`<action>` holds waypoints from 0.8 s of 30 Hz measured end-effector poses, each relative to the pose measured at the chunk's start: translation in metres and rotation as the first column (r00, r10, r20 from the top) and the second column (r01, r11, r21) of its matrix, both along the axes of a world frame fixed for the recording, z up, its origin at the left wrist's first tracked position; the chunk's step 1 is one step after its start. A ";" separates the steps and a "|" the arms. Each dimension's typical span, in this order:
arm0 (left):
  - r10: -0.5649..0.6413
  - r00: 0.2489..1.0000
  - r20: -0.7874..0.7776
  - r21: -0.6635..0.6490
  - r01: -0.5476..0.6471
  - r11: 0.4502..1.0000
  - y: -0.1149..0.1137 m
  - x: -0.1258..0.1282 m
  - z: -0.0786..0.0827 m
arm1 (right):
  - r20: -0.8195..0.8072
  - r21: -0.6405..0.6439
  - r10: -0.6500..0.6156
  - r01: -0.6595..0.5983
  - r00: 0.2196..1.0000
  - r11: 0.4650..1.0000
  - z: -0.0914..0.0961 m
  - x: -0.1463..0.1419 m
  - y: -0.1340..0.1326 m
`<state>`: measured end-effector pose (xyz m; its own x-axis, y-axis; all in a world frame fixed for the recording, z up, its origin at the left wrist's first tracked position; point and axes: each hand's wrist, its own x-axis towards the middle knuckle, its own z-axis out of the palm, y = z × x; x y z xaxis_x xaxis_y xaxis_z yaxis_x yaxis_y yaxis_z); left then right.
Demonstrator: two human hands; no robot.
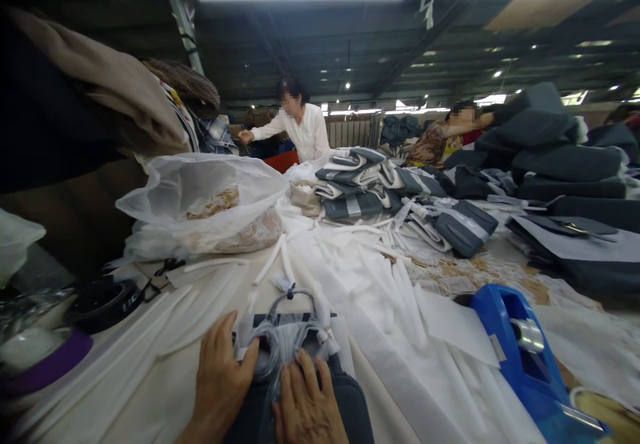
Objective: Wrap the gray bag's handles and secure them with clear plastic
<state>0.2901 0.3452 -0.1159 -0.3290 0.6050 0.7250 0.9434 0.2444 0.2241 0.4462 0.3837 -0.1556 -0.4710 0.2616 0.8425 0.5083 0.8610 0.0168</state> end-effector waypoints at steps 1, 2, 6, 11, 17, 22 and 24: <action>-0.099 0.993 -0.065 0.011 0.099 0.995 0.003 0.003 0.003 | -0.009 0.003 0.002 -0.002 1.000 1.000 0.001 0.000 0.001; -0.204 0.975 -0.084 -0.049 0.200 0.979 0.008 0.007 0.008 | -0.014 0.002 0.003 -0.003 1.000 1.000 0.002 0.000 0.001; -0.314 0.943 0.107 -0.615 0.311 0.725 0.044 0.027 0.029 | -0.011 -0.009 -0.011 0.011 1.000 1.000 0.006 0.000 0.003; -0.253 0.962 0.106 -0.786 0.236 0.572 0.080 0.031 0.027 | -0.022 0.073 -0.045 0.046 0.999 0.996 -0.004 -0.005 0.009; -0.327 0.945 0.021 -0.876 0.175 0.449 0.085 0.023 0.015 | -0.317 0.051 -0.144 0.168 0.938 0.984 -0.025 -0.027 0.010; -0.415 0.904 -0.106 -0.878 0.111 0.466 0.087 0.015 0.004 | -0.272 0.041 -0.188 0.206 0.944 0.978 -0.036 -0.029 0.008; -0.460 0.878 -0.130 -0.872 0.119 0.474 0.087 0.009 -0.003 | -0.224 0.046 -0.207 0.223 0.952 0.974 -0.044 -0.033 0.007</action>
<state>0.2993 0.4321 -0.1187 0.1186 0.9825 -0.1436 0.9616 -0.1497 -0.2300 0.4133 0.3907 -0.1995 -0.2147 0.2734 0.9376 0.6794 0.7315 -0.0577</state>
